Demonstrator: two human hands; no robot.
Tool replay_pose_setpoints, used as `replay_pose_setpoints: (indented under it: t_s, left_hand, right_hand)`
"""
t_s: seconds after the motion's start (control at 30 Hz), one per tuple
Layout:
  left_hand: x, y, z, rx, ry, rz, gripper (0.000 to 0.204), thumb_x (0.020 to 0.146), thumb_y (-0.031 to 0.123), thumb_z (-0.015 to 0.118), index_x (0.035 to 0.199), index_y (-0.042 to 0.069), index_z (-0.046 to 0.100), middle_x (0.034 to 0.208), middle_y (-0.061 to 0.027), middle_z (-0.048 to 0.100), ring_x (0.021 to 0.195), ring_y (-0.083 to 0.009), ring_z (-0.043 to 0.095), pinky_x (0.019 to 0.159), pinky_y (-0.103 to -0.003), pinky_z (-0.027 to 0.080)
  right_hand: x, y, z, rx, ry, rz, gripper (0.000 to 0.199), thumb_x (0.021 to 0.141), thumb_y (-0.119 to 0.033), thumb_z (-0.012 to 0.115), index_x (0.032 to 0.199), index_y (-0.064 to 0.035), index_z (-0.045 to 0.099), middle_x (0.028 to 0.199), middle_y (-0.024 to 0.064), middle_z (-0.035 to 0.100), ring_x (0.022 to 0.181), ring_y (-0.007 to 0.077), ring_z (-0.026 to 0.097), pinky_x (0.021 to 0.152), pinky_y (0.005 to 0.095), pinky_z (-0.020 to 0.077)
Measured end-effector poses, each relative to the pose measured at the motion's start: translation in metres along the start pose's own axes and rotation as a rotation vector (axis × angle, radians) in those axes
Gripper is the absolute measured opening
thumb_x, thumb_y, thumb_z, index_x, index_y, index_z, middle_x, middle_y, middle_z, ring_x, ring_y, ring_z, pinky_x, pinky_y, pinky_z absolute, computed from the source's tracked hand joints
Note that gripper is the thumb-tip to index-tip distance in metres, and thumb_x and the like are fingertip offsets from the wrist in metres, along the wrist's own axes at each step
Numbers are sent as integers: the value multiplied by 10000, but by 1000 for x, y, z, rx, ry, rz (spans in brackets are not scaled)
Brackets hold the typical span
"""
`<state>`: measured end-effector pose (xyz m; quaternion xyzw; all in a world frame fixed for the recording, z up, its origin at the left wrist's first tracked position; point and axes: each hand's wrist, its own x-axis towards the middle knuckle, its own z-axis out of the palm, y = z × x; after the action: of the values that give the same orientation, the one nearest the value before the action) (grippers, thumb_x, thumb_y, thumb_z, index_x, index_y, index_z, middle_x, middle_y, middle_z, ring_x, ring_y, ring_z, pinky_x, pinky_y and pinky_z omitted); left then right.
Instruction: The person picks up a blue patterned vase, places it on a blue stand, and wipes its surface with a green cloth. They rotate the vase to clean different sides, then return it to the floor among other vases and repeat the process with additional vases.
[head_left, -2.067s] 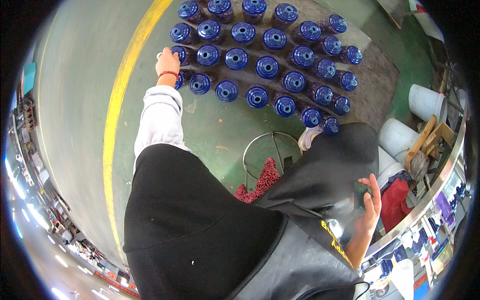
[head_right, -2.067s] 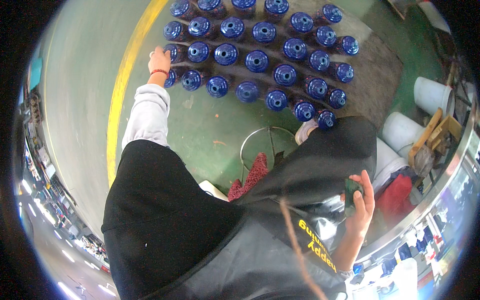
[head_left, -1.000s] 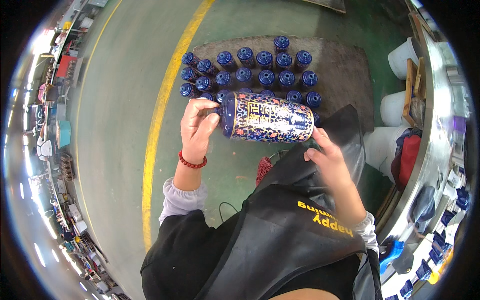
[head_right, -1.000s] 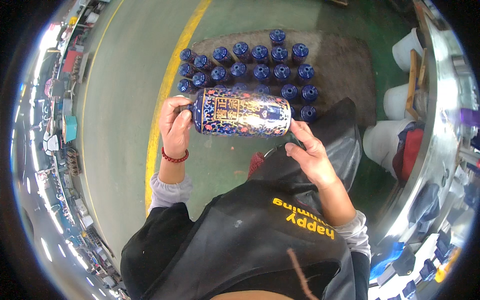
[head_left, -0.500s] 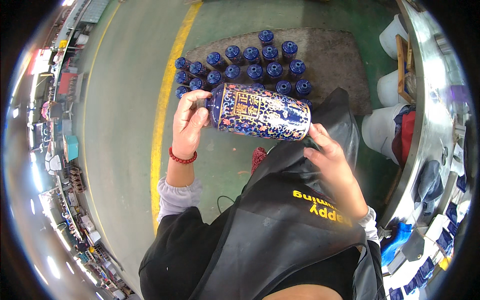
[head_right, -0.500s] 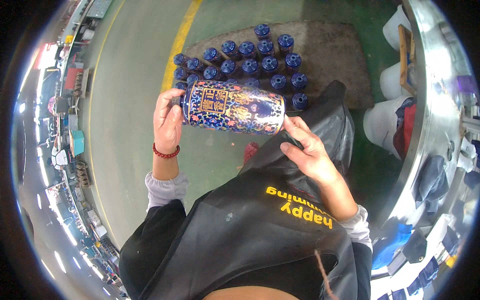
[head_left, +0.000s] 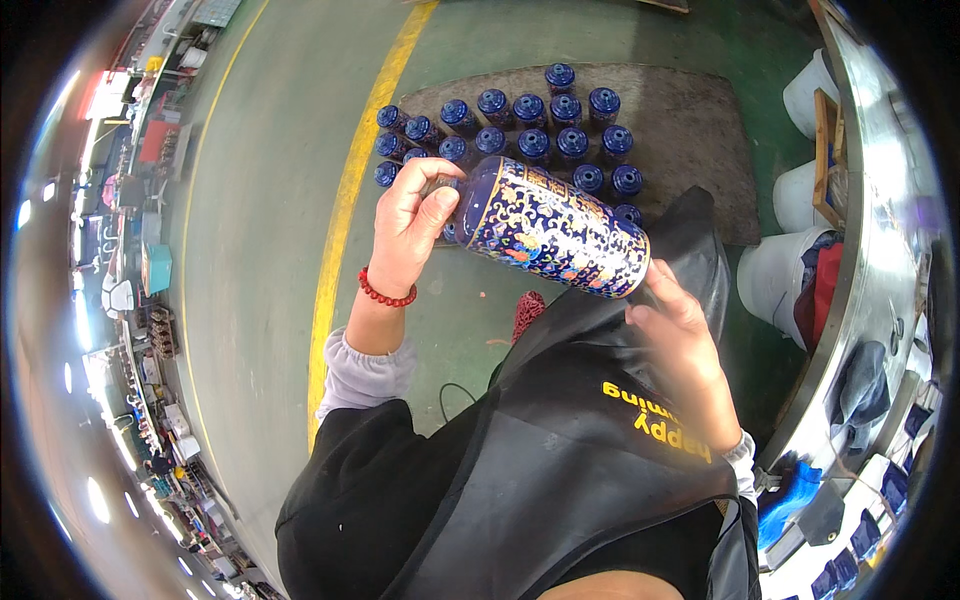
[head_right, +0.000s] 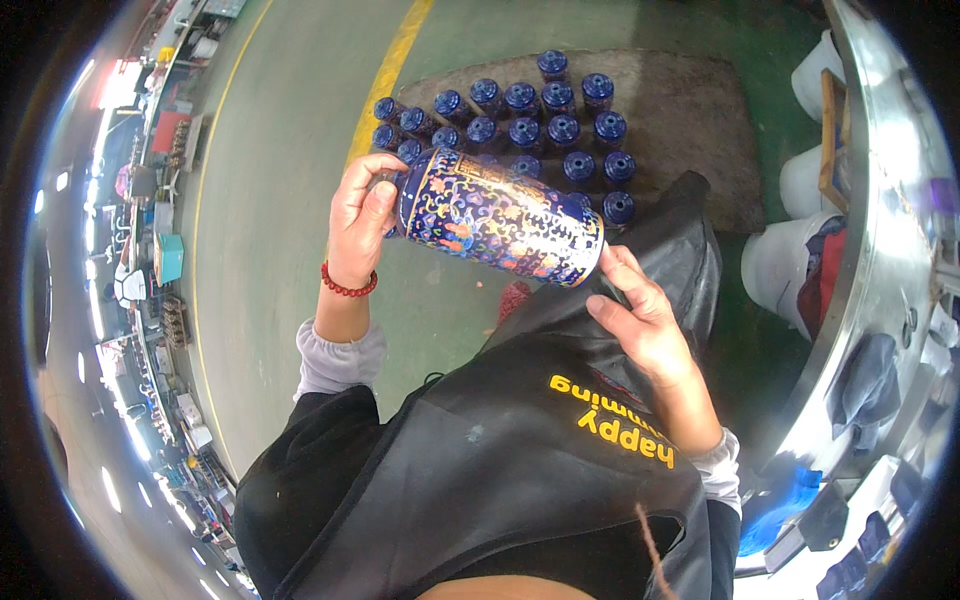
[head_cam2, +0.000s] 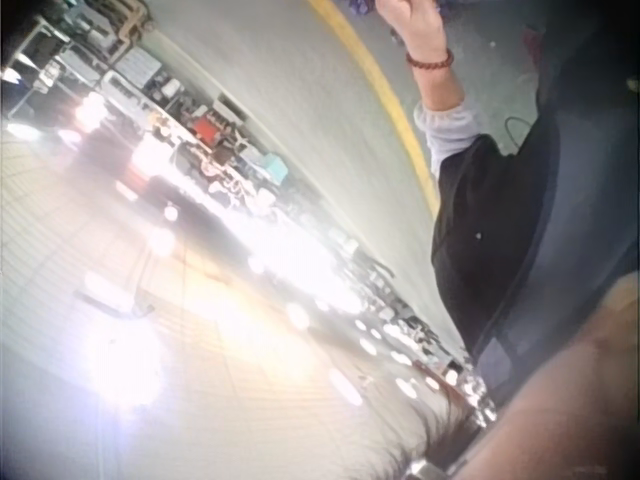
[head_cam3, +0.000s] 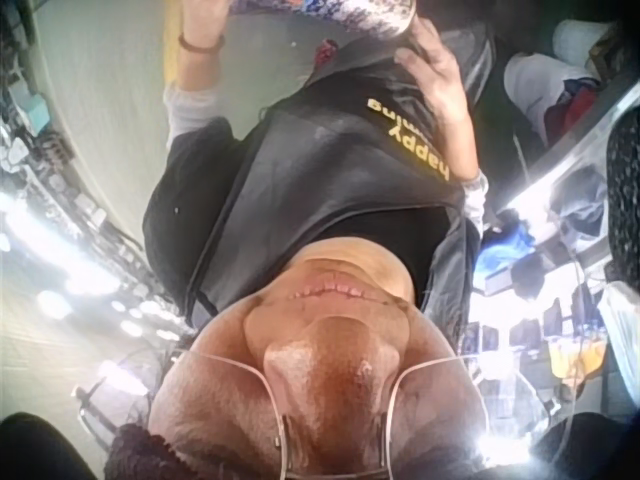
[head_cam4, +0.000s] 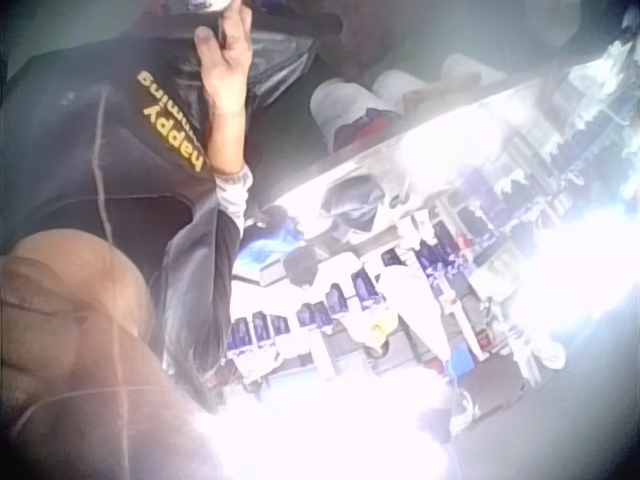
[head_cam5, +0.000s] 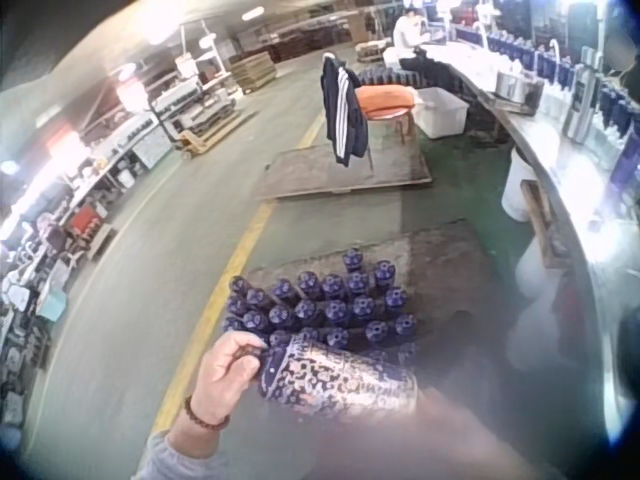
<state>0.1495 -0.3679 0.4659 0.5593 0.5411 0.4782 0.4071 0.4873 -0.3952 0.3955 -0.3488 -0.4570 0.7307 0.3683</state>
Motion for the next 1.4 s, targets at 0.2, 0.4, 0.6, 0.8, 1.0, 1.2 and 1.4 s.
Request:
replay_pose_setpoints:
  t_s: [0.2,0.4,0.6,0.8,1.0,1.2,1.4]
  left_hand:
    - [2,4,5,152,37,107,276,991,263,652,1065,0,612,902,9,601,758,-54,519,668,-211,441]
    - [2,3,3,37,-62,48,407,1020,352,586,1222,0,575,1077,-10,589,800,-46,535,660,-182,438]
    - [11,10,9,50,-92,87,322,994,278,634,1184,18,626,1032,-20,611,888,-81,538,801,-233,440]
    - [66,45,62,66,-211,312,315,995,260,610,1145,-16,637,1088,-55,635,1034,-145,571,934,-289,447]
    - [126,122,231,-392,-729,523,383,1017,341,583,1149,-14,641,1125,-62,621,1070,-159,586,972,-296,447]
    - [53,197,463,-640,-1594,-25,364,1030,262,544,1261,-10,619,1093,-75,683,835,-106,686,760,-248,580]
    - [-83,200,599,-574,-1959,-273,478,1059,430,461,1236,-2,564,1033,-121,682,848,-159,710,743,-286,605]
  right_hand:
    - [-3,-9,5,399,13,209,583,884,110,565,1448,-31,511,1395,67,537,1120,145,546,853,298,506]
    - [1,-14,6,480,4,307,610,885,62,537,1484,12,434,1382,94,557,1089,159,574,831,312,520]
    - [-4,-17,1,579,10,329,619,881,40,550,1486,18,423,1372,108,570,1116,191,590,814,339,540]
    - [-39,-53,-2,674,102,156,632,893,4,589,1496,17,400,1370,120,567,1087,208,615,809,341,559]
    - [-141,-80,-6,816,376,-155,681,888,-99,688,1494,11,396,1326,131,597,994,200,650,756,309,558]
    - [-257,-86,28,1097,660,-462,597,885,-226,728,1374,23,494,1252,173,622,977,243,637,807,379,546]
    - [-305,-78,49,1417,856,-721,578,873,-182,721,1356,39,494,1340,250,561,966,300,627,843,438,510]
